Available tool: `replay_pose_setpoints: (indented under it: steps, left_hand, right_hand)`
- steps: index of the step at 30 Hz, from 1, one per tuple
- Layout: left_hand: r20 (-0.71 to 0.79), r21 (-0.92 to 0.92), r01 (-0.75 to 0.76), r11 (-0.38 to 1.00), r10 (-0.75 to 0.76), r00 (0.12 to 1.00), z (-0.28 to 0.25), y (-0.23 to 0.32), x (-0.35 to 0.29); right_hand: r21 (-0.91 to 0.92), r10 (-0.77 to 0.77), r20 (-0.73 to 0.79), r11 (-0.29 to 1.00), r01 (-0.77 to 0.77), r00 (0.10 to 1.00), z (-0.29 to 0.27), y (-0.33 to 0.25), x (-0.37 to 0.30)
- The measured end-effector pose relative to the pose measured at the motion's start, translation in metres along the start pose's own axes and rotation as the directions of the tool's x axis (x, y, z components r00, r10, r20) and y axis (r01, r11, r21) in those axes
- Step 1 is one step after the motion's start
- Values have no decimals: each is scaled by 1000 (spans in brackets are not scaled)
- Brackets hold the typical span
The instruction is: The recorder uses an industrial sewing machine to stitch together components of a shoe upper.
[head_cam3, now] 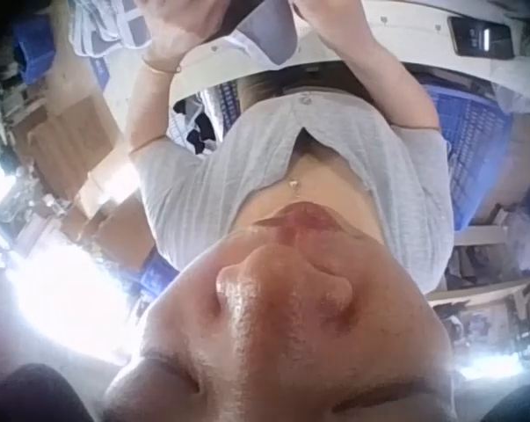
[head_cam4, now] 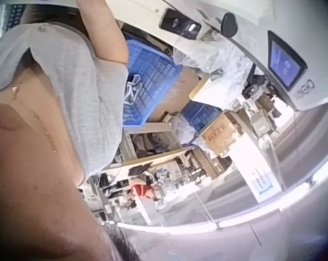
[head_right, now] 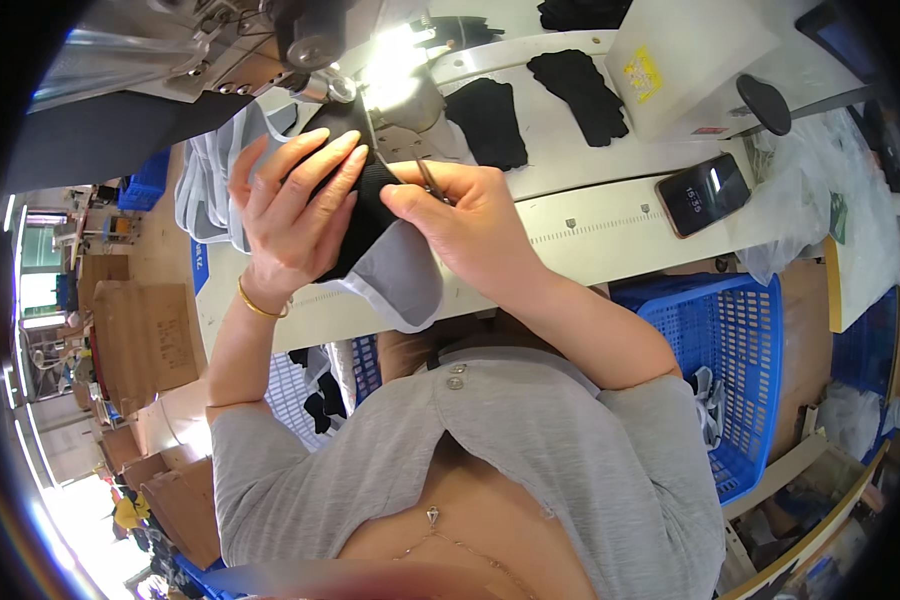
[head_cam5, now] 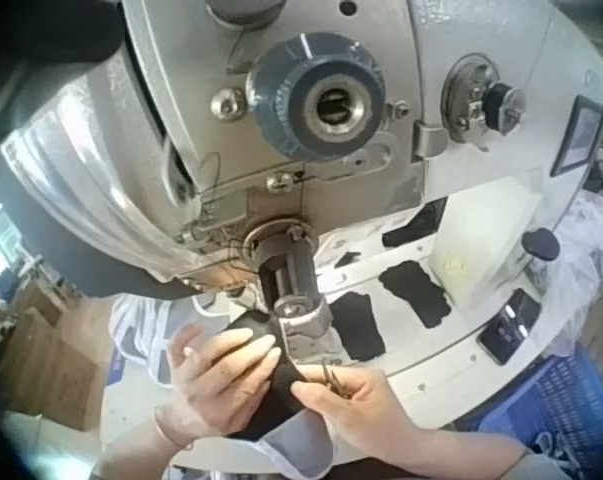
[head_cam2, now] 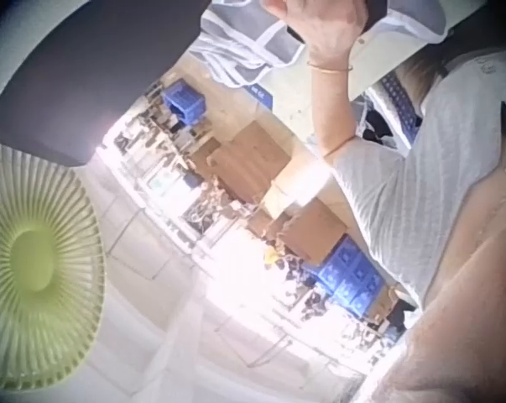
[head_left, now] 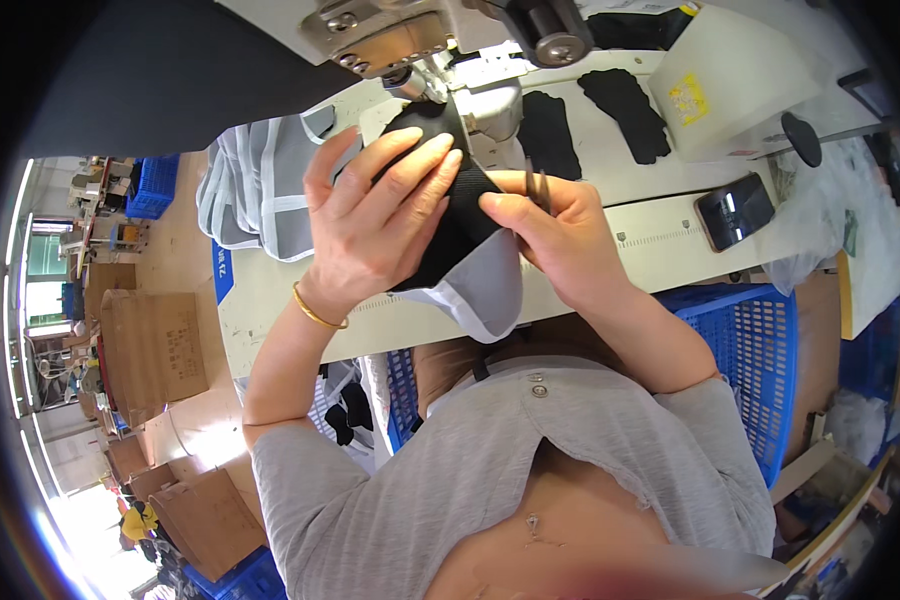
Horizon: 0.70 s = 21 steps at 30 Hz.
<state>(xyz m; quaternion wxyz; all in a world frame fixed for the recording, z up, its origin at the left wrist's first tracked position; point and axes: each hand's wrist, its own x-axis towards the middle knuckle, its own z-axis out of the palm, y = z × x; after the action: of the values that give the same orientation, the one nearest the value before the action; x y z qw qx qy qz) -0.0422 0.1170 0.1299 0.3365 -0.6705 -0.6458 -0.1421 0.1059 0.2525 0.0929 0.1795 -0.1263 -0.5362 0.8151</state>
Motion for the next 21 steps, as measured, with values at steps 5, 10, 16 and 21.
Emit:
replay_pose_setpoints:
  steps: [5,10,16,21]
  left_hand:
    - [31,-29,10,1000,-9,999,-3,-9,2]
    - [33,-36,8,999,-6,999,1,-16,5]
    - [12,2,17,1000,-17,1000,8,-18,12]
    - [-45,34,46,998,-44,998,15,-18,12]
  right_hand:
    - [4,-17,11,1000,17,1000,5,-4,5]
    - [32,-69,-5,997,69,998,9,-6,14]
    - [35,-93,-32,995,94,995,2,-2,31]
    - [-142,-181,-64,975,171,981,-2,-11,39]
